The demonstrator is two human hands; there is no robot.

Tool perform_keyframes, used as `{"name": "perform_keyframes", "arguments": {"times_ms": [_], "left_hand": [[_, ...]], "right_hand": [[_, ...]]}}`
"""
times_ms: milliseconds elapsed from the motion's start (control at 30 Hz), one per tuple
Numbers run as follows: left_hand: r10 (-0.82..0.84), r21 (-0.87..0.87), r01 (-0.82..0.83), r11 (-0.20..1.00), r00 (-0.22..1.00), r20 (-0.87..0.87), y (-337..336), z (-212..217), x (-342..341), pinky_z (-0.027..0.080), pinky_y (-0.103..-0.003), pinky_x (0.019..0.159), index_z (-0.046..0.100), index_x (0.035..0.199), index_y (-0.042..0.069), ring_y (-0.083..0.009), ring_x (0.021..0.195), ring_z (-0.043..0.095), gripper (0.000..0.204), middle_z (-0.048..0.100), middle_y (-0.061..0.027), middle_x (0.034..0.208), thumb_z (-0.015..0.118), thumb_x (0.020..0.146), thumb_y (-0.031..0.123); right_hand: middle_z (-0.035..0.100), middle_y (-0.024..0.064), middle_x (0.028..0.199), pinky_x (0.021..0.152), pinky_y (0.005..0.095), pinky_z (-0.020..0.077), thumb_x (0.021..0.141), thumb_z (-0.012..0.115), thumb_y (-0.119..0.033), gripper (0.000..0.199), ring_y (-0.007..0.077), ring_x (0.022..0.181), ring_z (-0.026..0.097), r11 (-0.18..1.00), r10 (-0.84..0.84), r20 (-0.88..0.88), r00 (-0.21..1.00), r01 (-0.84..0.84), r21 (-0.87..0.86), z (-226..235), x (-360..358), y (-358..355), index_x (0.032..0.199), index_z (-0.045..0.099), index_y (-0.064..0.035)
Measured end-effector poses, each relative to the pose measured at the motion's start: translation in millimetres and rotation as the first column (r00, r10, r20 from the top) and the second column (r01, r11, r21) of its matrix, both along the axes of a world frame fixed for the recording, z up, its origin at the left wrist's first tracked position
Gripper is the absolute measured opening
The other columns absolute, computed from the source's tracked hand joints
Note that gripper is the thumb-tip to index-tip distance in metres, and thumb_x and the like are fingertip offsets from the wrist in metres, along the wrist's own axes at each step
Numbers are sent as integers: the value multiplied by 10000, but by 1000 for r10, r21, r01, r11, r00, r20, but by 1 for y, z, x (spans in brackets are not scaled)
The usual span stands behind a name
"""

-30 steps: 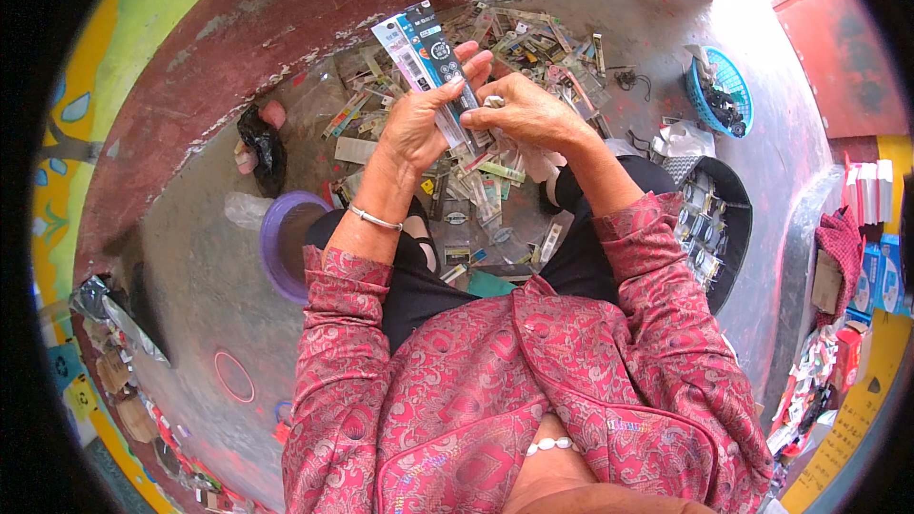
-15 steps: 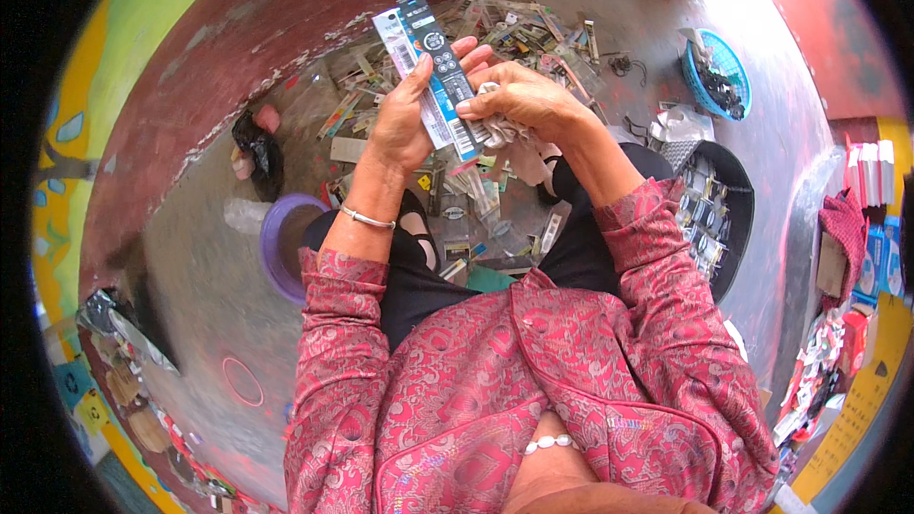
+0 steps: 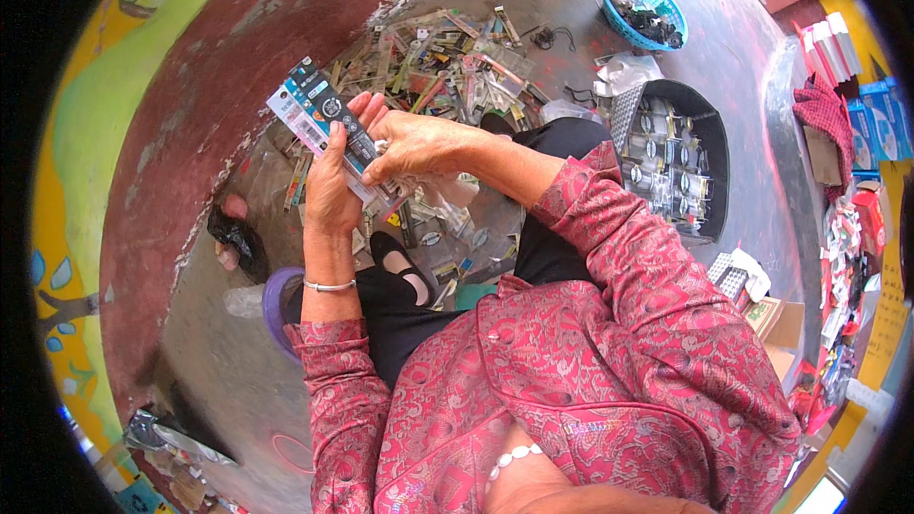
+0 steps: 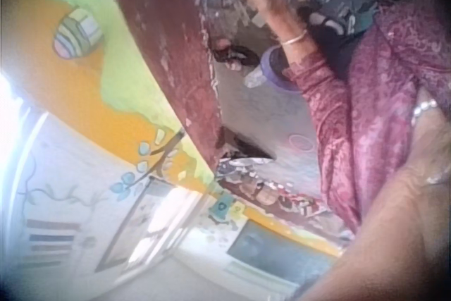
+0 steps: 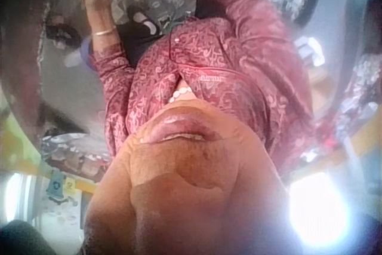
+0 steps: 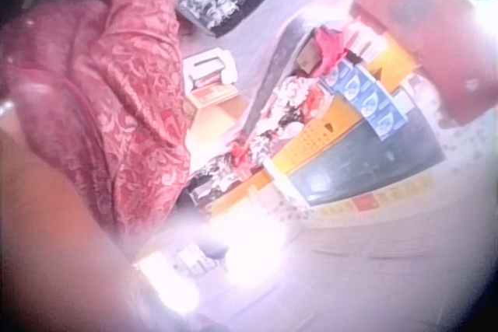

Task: The person wipes packaged pens with a cloth by hand and places them into a plastic bag before moving them into a large bin.

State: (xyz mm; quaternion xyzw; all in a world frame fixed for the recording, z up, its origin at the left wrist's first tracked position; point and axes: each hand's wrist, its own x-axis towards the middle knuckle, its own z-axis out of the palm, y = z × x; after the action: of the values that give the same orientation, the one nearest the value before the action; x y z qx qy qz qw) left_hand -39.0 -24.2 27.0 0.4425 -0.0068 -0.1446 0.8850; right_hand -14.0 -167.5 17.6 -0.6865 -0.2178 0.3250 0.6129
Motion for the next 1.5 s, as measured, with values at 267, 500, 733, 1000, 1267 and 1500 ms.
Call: {"name": "perform_keyframes", "arguments": {"times_ms": [267, 500, 733, 1000, 1267, 1500], "left_hand": [[-68, -173, 77, 982, 996, 62, 39, 5, 9, 282, -449, 1025, 267, 1338, 29, -319, 1256, 319, 600, 317, -208, 1355, 504, 863, 310], [-74, -195, 70, 978, 997, -14, 40, 8, 13, 365, -405, 983, 352, 1267, -56, -323, 1187, 415, 498, 400, -235, 1284, 424, 912, 286], [-51, -151, 51, 987, 999, 0, 48, 10, 8, 363, -443, 977, 338, 1283, -20, -341, 1215, 375, 490, 360, -214, 1322, 386, 920, 305], [-13, -289, 6, 957, 1000, -24, 49, -1, 12, 309, -463, 1016, 302, 1294, -41, -349, 1249, 319, 474, 300, -231, 1352, 379, 924, 245], [166, -78, -174, 982, 981, -100, 34, -17, 17, 399, -392, 938, 396, 1236, -33, -286, 1117, 462, 394, 459, -191, 1231, 357, 942, 227], [81, -233, -114, 966, 986, -149, 50, -19, 25, 346, -447, 986, 404, 1227, -28, -309, 1163, 420, 405, 430, -182, 1259, 343, 939, 250]], "right_hand": [[627, 148, 734, 648, 351, 459, 615, 677, -249, 358, 227, 687, 597, 966, 89, 96, 991, -62, -253, 35, 0, -10, 853, 632, 16], [605, 94, 662, 570, 299, 443, 677, 670, -259, 336, 151, 607, 565, 904, 276, 111, 955, -218, -366, 26, -3, -5, 847, 617, 25], [640, 88, 759, 654, 297, 441, 658, 675, -323, 395, 164, 700, 580, 904, 162, 23, 987, -138, -404, 27, 9, -13, 913, 657, -21], [614, 39, 690, 597, 266, 435, 744, 644, -317, 327, 110, 625, 539, 911, 101, 190, 977, -14, -413, 26, 21, -18, 845, 668, -7], [631, 113, 697, 555, 330, 488, 768, 621, -296, 287, 190, 597, 620, 839, -507, 480, 716, 537, 86, 45, 32, -2, 825, 622, -15], [501, 150, 812, 663, 396, 429, 762, 571, -64, 146, 341, 801, 529, 970, -176, 884, 433, 228, 81, 0, 1, 44, 853, 461, -36]]}}
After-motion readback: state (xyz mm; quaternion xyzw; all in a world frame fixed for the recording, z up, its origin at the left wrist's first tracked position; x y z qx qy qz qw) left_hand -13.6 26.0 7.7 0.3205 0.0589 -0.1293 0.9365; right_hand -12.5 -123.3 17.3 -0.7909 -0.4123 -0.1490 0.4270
